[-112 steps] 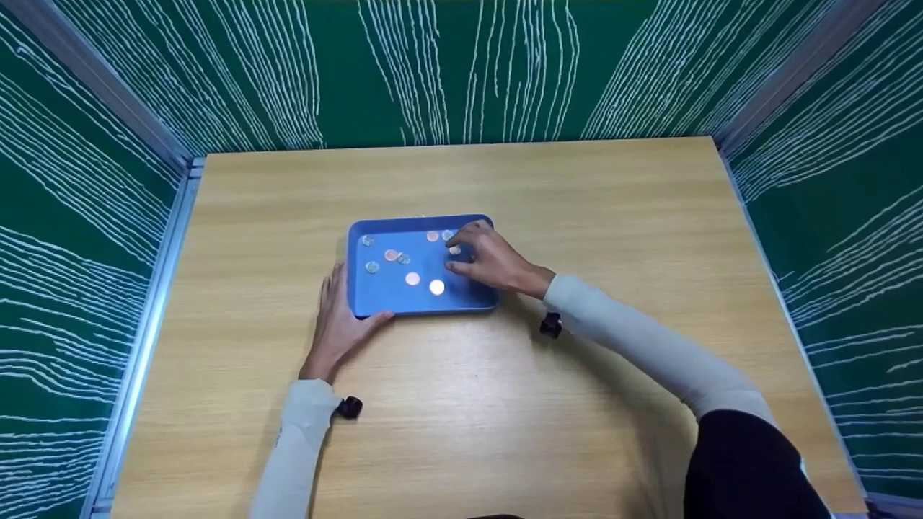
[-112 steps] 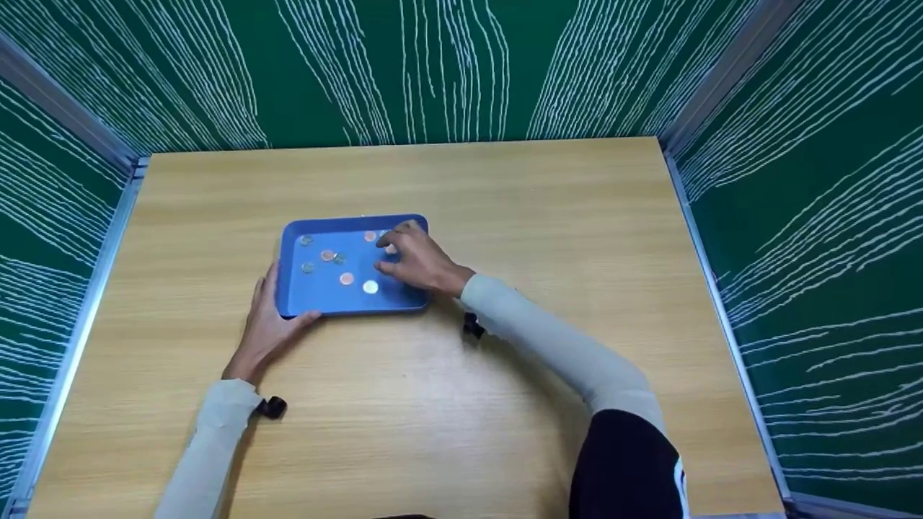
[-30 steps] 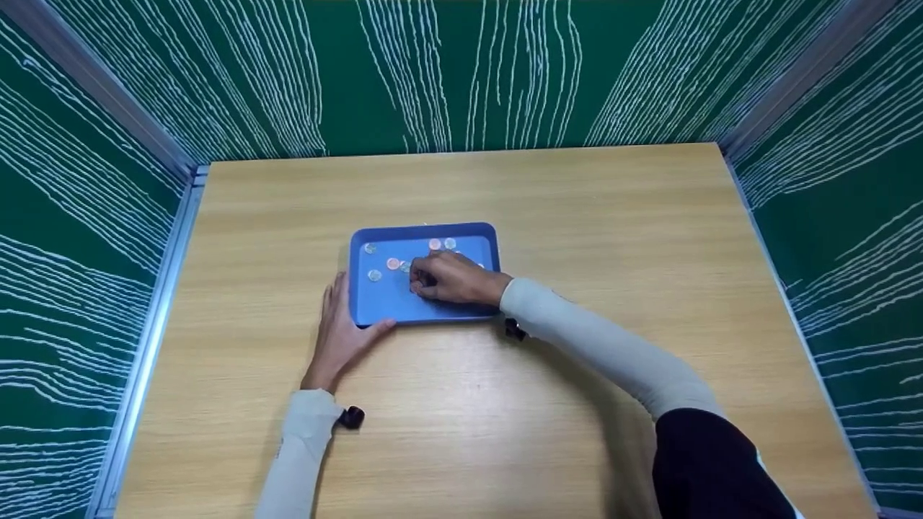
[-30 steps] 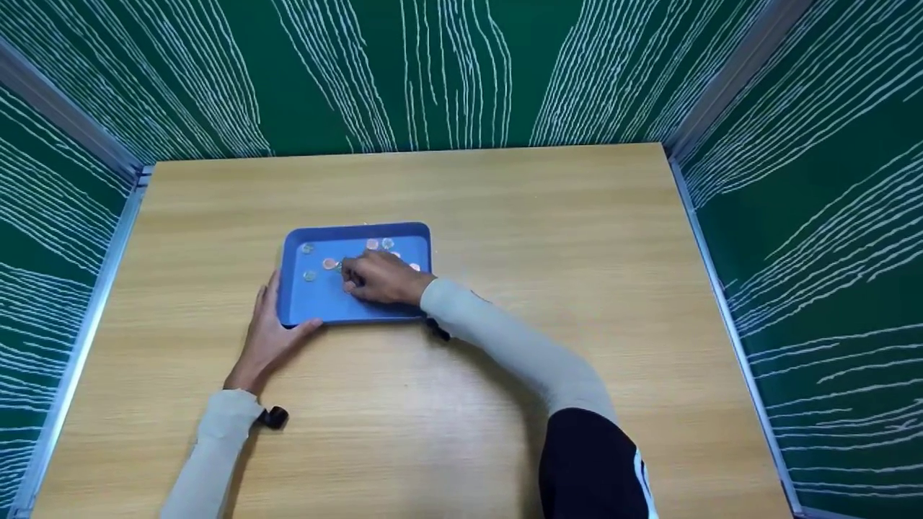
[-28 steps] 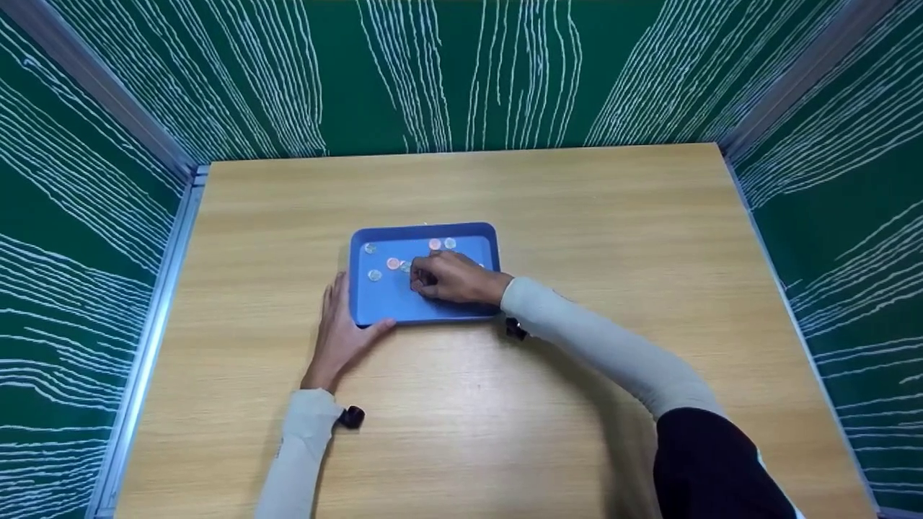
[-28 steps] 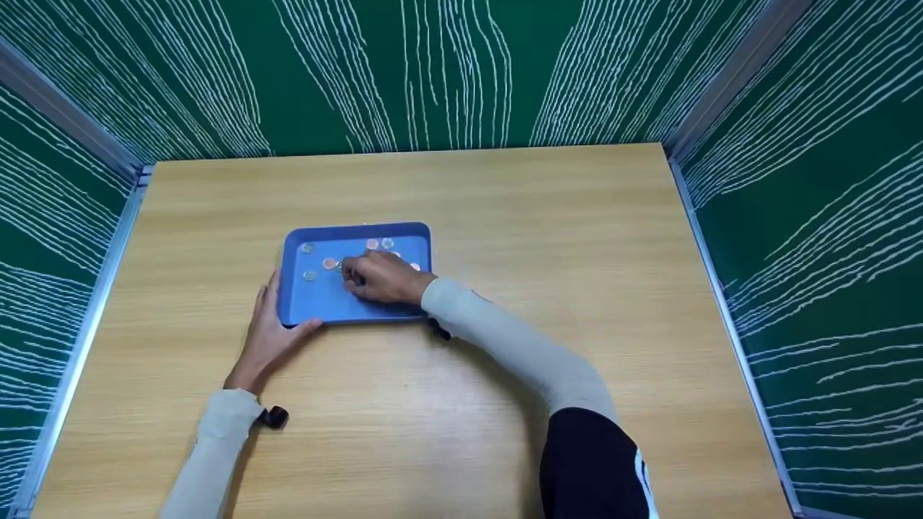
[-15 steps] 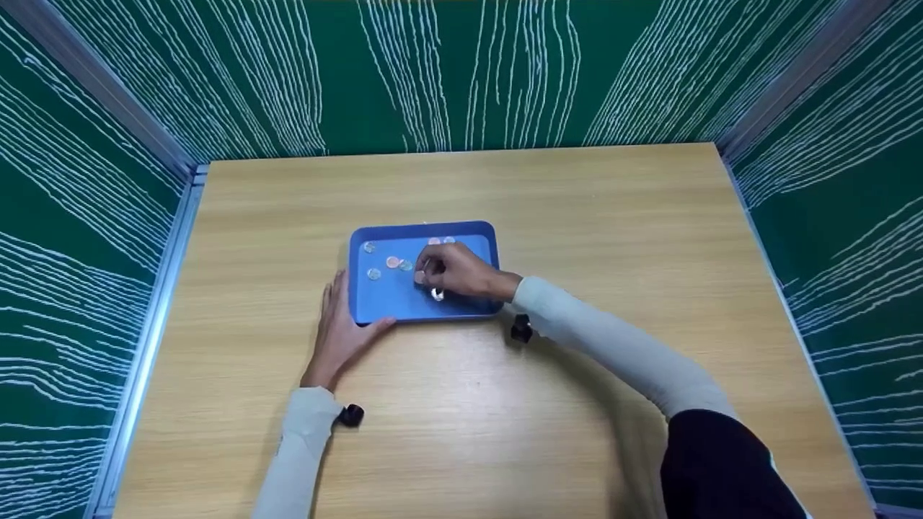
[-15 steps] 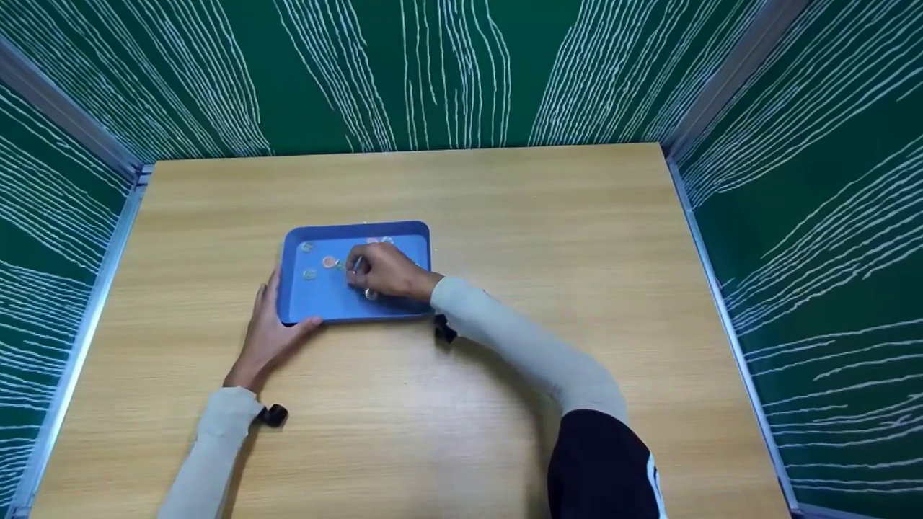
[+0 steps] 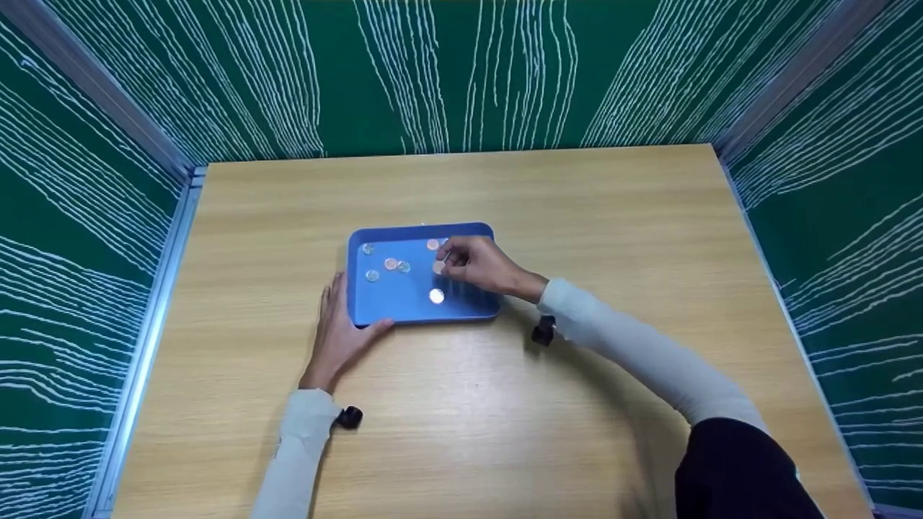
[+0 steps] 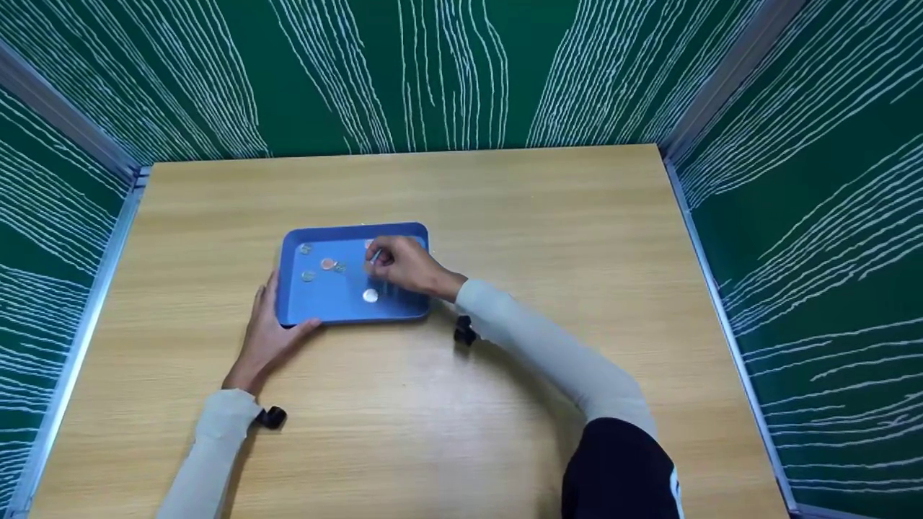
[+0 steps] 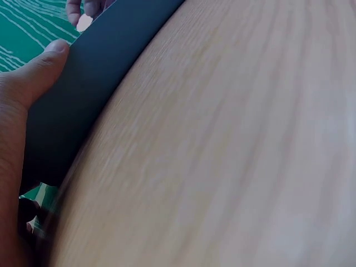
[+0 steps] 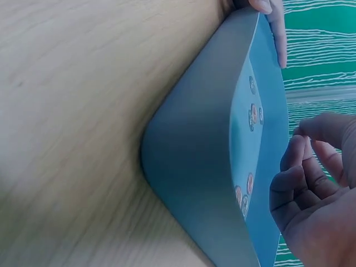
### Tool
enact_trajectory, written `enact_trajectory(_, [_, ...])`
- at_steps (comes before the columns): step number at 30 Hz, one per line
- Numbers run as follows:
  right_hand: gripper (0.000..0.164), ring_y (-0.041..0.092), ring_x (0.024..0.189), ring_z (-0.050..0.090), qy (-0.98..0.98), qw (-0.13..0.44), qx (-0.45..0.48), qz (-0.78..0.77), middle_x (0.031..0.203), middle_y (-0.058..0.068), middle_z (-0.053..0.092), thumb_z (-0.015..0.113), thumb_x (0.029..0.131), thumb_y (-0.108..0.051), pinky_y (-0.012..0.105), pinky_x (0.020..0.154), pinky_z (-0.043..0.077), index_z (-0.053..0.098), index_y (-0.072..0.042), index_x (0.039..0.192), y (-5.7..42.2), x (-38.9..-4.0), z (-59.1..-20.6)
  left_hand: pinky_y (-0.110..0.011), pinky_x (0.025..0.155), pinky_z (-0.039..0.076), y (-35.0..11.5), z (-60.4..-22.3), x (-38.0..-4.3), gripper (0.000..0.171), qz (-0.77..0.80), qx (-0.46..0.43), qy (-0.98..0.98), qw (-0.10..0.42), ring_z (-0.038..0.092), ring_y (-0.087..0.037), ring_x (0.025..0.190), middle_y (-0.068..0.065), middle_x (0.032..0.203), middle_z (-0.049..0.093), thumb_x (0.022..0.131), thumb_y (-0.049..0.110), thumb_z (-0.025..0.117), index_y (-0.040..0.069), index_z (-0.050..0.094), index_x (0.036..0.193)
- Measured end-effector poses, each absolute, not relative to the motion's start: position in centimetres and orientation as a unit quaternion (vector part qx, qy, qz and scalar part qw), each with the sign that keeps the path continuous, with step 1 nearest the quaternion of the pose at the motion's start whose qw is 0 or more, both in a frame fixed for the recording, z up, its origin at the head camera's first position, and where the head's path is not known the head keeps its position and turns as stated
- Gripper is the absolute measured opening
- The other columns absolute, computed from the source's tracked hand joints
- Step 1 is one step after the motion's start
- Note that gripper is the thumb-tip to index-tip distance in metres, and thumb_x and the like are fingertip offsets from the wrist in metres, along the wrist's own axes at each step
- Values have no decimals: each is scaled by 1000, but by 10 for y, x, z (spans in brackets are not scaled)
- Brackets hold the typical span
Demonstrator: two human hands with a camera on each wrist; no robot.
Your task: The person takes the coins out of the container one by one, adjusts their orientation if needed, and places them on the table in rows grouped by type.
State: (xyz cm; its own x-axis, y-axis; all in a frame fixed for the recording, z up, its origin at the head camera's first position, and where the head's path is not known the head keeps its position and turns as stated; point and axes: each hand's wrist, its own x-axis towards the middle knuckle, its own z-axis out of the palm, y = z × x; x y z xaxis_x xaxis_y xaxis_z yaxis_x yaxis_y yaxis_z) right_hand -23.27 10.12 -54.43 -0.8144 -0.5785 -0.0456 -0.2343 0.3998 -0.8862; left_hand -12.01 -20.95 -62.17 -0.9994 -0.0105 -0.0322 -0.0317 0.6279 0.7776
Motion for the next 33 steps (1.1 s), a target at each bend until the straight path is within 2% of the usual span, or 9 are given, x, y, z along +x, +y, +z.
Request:
enact_trajectory(5, [15,21,89,67,820,175,-237,-490,100,8,75,78,100,-3,27,77,56,77,-3,115,113,-229,-540,-71,133,10,-209,-622,-120,135,432,-11,902,10,1,-45,169,-18,185,7,83,64,90,14,8,179])
enact_trajectory(12, [17,23,90,66,820,164,-223,-501,102,8,75,79,101,-7,26,79,57,78,-5,118,125,-226,-536,-67,134,11,-209,-621,-121,132,433,-4,901,-1,2,-48,168,-21,184,9,86,55,92,8,10,178])
enact_trajectory(22, [14,21,86,66,814,130,-219,-521,97,9,75,78,99,0,22,75,56,79,-1,113,141,-221,-548,-69,133,11,-209,-623,-121,134,426,-10,905,7,2,-47,169,-19,184,8,85,59,91,10,9,178])
enact_trajectory(33, [14,21,85,66,812,124,-204,-532,94,9,74,77,99,2,21,73,55,78,2,113,159,-215,-554,-71,133,10,-210,-623,-121,133,433,-10,902,9,1,-48,169,-19,185,8,85,60,91,13,9,179])
